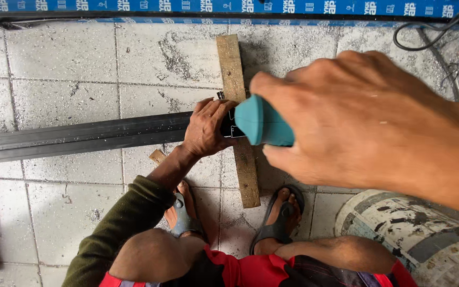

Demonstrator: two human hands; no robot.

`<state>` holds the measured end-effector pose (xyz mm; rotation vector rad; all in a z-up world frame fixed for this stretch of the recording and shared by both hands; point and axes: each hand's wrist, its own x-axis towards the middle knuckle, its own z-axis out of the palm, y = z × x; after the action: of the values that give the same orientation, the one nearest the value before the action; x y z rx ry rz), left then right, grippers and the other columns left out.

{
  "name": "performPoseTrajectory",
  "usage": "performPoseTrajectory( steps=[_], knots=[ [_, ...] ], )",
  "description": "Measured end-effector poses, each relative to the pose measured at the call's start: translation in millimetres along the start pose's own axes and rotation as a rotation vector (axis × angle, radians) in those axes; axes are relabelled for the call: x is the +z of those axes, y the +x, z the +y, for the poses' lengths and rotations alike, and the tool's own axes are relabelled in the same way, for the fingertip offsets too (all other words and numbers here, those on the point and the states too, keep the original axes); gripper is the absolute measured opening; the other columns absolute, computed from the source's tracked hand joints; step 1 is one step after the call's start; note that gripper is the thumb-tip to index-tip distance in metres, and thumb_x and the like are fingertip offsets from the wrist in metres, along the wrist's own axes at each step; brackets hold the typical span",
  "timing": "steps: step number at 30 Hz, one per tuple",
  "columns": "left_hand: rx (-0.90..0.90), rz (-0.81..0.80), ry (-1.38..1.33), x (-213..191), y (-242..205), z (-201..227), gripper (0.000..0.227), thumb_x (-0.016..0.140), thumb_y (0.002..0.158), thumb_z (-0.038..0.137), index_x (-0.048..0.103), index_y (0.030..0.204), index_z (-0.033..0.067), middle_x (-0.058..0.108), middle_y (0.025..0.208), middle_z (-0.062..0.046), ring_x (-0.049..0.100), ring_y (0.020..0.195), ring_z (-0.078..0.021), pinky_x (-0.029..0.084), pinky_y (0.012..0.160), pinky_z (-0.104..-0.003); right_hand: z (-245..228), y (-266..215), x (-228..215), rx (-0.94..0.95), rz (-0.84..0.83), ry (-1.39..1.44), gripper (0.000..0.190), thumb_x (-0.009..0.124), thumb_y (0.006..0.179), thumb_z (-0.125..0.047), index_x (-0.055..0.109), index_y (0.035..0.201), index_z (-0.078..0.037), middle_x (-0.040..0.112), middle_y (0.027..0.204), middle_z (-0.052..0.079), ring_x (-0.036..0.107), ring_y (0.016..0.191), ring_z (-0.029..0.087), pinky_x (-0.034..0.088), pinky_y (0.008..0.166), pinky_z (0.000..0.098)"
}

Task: The person positions a small metal bracket on a wooden block and uses a corded drill to drive screws into it. They then attach a long metal profile to the bracket and continue drilling to secure the assembly.

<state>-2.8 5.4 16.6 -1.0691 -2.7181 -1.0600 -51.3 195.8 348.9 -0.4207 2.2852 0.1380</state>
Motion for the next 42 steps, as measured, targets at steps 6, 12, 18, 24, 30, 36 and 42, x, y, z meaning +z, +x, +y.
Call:
performPoseTrajectory(
  steps=[6, 12, 18, 24, 30, 36, 42],
  knots=[
    [-0.014, 0.025, 0.009, -3.4, 2.8, 4.3, 0.072, 0.077, 0.079, 0.064, 0.060, 0.128, 0.0138, 0.069, 0.116, -0.006, 0.068, 0.103, -0.0260, 0.042, 0.105, -0.043, 9.3, -7.7, 9.9, 0.083, -0.009, -0.160, 0.038, 0.057, 0.086, -0.064, 0.050, 0.118, -0.046, 0.075, 0.080, -0.009, 0.072, 0.074, 0.031, 0.060, 0.076, 0.0554],
    [-0.020, -0.003, 0.024, 3.4, -1.2, -1.1, 0.073, 0.080, 0.071, 0.046, 0.057, 0.132, 0.0144, 0.067, 0.119, -0.008, 0.067, 0.105, -0.0283, 0.042, 0.104, -0.045, 4.3, -11.0, 29.4, -0.002, 0.058, -0.086, 0.060, 0.069, 0.080, -0.068, 0.050, 0.131, -0.041, 0.077, 0.088, -0.011, 0.077, 0.074, 0.030, 0.065, 0.074, 0.0529],
    [-0.026, 0.011, 0.014, 4.2, -1.5, -0.6, 0.075, 0.080, 0.068, 0.047, 0.056, 0.131, 0.0150, 0.067, 0.116, -0.007, 0.067, 0.104, -0.0290, 0.043, 0.104, -0.046, -10.4, -8.9, 25.6, 0.010, 0.011, -0.095, 0.052, 0.065, 0.081, -0.064, 0.051, 0.124, -0.039, 0.077, 0.084, -0.011, 0.075, 0.073, 0.031, 0.062, 0.073, 0.0524],
    [-0.037, 0.006, 0.002, 6.3, -4.1, -2.7, 0.080, 0.082, 0.070, 0.053, 0.055, 0.134, 0.0147, 0.067, 0.120, -0.008, 0.067, 0.106, -0.0296, 0.042, 0.105, -0.048, -19.8, -4.3, 23.9, 0.012, 0.004, -0.078, 0.048, 0.064, 0.083, -0.060, 0.053, 0.124, -0.037, 0.077, 0.078, -0.007, 0.074, 0.070, 0.031, 0.060, 0.072, 0.0510],
    [-0.034, 0.024, -0.010, 6.0, -3.5, -1.8, 0.076, 0.078, 0.073, 0.057, 0.055, 0.133, 0.0159, 0.067, 0.122, -0.006, 0.067, 0.107, -0.0278, 0.042, 0.105, -0.047, -22.1, -0.5, 25.8, 0.004, 0.020, -0.091, 0.049, 0.065, 0.082, -0.060, 0.052, 0.122, -0.035, 0.077, 0.082, -0.005, 0.074, 0.074, 0.037, 0.059, 0.073, 0.0550],
    [-0.027, 0.050, 0.019, 9.0, -4.0, -2.7, 0.072, 0.077, 0.076, 0.055, 0.056, 0.131, 0.0136, 0.066, 0.112, -0.007, 0.068, 0.100, -0.0303, 0.043, 0.104, -0.047, -31.1, 1.2, 21.0, 0.002, -0.038, -0.061, 0.033, 0.061, 0.087, -0.054, 0.053, 0.114, -0.037, 0.075, 0.080, -0.008, 0.071, 0.071, 0.031, 0.058, 0.073, 0.0512],
    [-0.037, 0.033, 0.011, 11.8, -5.5, -4.7, 0.080, 0.079, 0.074, 0.061, 0.056, 0.134, 0.0131, 0.066, 0.120, -0.008, 0.067, 0.104, -0.0299, 0.041, 0.107, -0.049, -35.1, 4.9, 28.2, -0.062, 0.008, -0.062, 0.033, 0.060, 0.085, -0.051, 0.053, 0.107, -0.028, 0.073, 0.085, -0.002, 0.070, 0.074, 0.041, 0.057, 0.069, 0.0571]
  ],
)
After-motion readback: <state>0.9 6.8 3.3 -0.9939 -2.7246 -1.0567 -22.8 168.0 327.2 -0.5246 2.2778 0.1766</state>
